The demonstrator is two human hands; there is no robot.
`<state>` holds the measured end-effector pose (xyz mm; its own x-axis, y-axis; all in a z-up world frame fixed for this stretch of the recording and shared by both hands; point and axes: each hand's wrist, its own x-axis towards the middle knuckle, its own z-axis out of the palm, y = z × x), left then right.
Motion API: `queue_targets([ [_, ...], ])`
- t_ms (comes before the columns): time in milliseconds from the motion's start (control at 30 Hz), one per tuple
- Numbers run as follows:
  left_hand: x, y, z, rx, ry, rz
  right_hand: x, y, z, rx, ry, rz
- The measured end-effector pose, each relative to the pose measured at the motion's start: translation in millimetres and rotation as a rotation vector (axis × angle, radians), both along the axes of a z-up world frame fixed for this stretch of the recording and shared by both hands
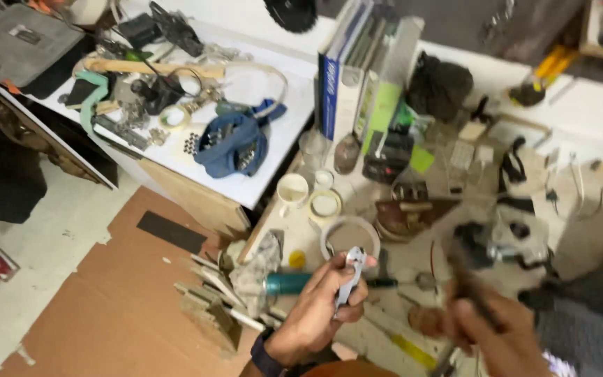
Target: Disassembling and repairing a blue caulking gun using a screwdriver and pliers on a workbench
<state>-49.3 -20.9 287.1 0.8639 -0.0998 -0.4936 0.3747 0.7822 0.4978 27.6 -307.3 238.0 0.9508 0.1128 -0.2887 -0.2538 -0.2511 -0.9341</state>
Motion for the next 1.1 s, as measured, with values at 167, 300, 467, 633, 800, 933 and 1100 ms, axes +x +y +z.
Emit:
queue_targets([
  [167, -23.4, -43.2, 15.5, 0.245, 0.019, -0.085, -60.2, 1.1, 13.8, -0.159, -0.258, 0.63],
  [300, -52.7, -77.8, 23.7, 0.382, -0.041, -0.105, -84.8, -15.3, 23.9, -0.324, -0.247, 0.675],
  [467, -83.5, -98.0, 24.7, 0.643, -0.295, -0.194, -103.9, -29.6, 36.6, -0.471, -0.395, 0.691],
  [633, -98.7, -99.8, 14.6, 0.718, -0.429, -0.216, -111.2, -36.8, 30.1, -0.498, -0.364, 0.736],
  [800, -102.0, -88.1, 22.5, 0.717, -0.403, -0.303, -114.6, -27.1, 28.1, -0.332, -0.366, 0.712],
  [933, -100.7, -70.4, 35.7, 0.975, -0.353, -0.433, -113.1, -15.4, 23.8, -0.275, -0.477, 0.734],
  [1100, -100.5, -44.9, 44.3, 0.384, -0.364, -0.454, -116.4, -12.5, -4.5, -0.404, -0.516, 0.836],
])
